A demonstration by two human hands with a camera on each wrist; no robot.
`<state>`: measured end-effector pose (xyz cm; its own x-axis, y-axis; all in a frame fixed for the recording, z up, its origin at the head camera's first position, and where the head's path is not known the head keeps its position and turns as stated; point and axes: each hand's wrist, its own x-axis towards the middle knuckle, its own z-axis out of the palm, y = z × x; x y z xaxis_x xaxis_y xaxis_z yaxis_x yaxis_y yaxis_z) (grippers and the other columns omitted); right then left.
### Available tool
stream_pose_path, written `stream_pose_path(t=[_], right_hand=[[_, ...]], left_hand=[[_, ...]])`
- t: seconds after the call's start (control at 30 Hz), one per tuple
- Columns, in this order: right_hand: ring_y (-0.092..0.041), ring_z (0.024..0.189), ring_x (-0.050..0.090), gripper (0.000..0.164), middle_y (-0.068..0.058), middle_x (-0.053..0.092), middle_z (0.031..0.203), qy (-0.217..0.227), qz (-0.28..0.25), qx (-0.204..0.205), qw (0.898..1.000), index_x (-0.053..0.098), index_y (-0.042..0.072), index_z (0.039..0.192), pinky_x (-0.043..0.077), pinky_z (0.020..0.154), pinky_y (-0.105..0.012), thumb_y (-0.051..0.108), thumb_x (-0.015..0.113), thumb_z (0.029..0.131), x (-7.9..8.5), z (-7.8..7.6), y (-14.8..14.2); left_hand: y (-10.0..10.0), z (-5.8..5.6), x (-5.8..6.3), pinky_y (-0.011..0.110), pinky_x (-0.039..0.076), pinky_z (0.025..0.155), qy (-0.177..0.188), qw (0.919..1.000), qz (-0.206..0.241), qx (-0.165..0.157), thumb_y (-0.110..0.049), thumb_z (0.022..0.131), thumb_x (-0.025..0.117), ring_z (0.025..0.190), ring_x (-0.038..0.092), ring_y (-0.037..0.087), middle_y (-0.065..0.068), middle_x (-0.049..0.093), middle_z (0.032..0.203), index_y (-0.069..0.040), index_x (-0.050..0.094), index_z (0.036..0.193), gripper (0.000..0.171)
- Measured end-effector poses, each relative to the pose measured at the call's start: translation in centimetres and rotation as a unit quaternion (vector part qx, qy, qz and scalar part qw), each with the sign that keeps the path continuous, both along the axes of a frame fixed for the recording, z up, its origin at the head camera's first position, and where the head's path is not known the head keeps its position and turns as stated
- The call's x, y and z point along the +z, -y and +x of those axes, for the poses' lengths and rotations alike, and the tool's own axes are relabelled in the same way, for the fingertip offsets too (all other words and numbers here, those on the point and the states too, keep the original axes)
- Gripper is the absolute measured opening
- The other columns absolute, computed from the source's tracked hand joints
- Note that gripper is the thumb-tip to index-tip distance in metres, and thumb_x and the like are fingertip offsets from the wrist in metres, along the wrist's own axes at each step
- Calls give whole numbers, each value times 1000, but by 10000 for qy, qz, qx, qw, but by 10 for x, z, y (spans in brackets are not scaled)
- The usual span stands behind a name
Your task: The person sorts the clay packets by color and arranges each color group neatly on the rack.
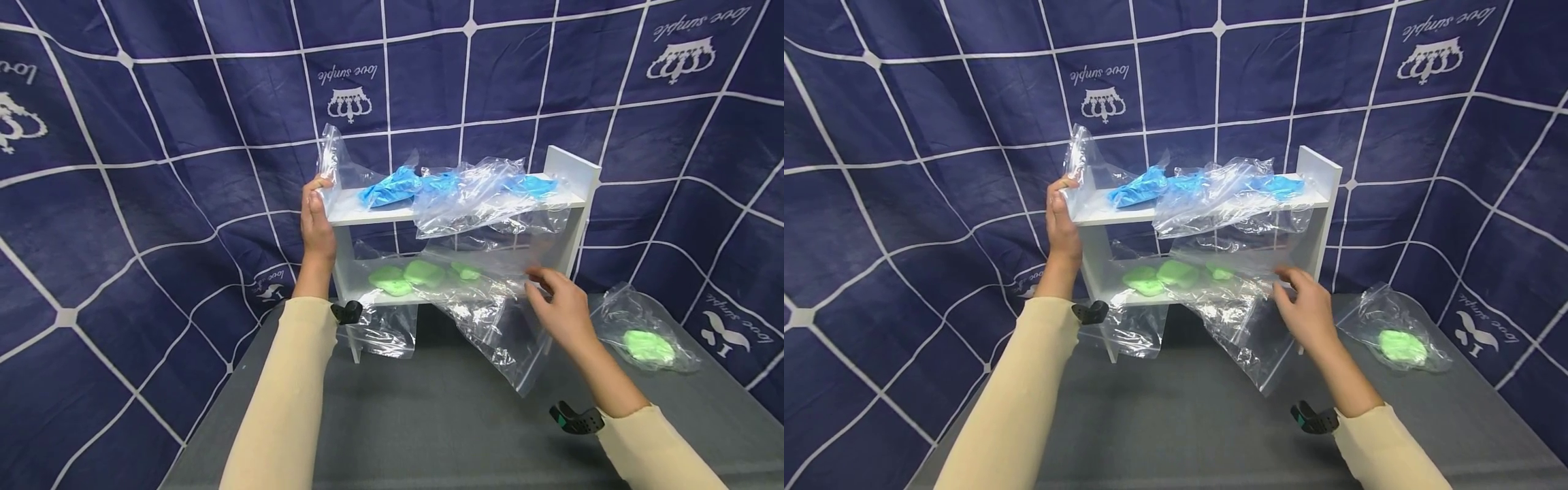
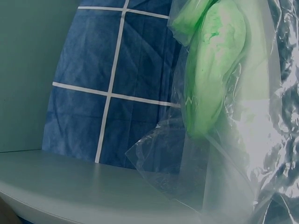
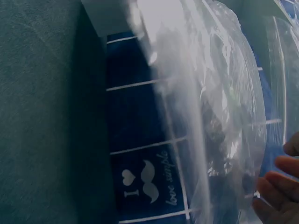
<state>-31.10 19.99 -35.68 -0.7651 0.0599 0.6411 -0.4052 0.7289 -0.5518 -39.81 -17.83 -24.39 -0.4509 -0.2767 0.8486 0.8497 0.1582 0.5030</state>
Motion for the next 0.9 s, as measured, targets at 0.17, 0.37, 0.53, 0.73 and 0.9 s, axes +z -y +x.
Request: stream_pose_path(t=[0.17, 0.37, 0.53, 0.73, 0.9], right_hand=[[16, 84, 57, 25, -14, 72, 105, -332, -441, -46, 9985, 72, 7, 117, 41, 72, -4, 10, 59, 95, -7, 10, -16], [26, 86, 47, 25, -3, 67, 100, -312, -691, -175, 9970, 72, 8, 117, 39, 76, 2, 9, 59, 96, -21, 21, -39], [24, 90, 47, 26, 30, 55, 98, -80, -710, -307, 9970, 70, 9, 120, 38, 78, 2, 13, 59, 97, -33, 25, -61], [26, 91, 47, 30, 43, 47, 98, 66, -915, -287, 9954, 66, 3, 124, 37, 77, 4, 11, 59, 96, -49, 25, -85], [27, 95, 44, 34, 31, 54, 108, 193, -805, -460, 9955, 63, 1, 128, 36, 78, 4, 11, 60, 96, -69, 23, -107]], left_hand=[[-7, 17, 8, 25, 33, 113, 29, 10000, -59, -9, -3, 101, 23, 126, 48, 16, 33, 51, 128, 19, 46, 113, 34], [-12, 33, 15, 25, 33, 112, 36, 9999, -95, -14, -2, 101, 24, 127, 48, 23, 34, 50, 126, 20, 46, 112, 32], [-6, 15, 7, 25, 33, 113, 0, 10000, -58, -37, -2, 101, 24, 127, 47, 19, 34, 50, 129, 20, 45, 113, 33], [-1, 1, 2, 25, 33, 113, -84, 9999, 7, -86, -5, 102, 23, 127, 48, 14, 29, 52, 130, 15, 47, 113, 33], [0, 0, -1, 26, 33, 114, -127, 9999, -12, -110, -7, 102, 25, 128, 48, 17, 27, 53, 128, 14, 49, 113, 33]])
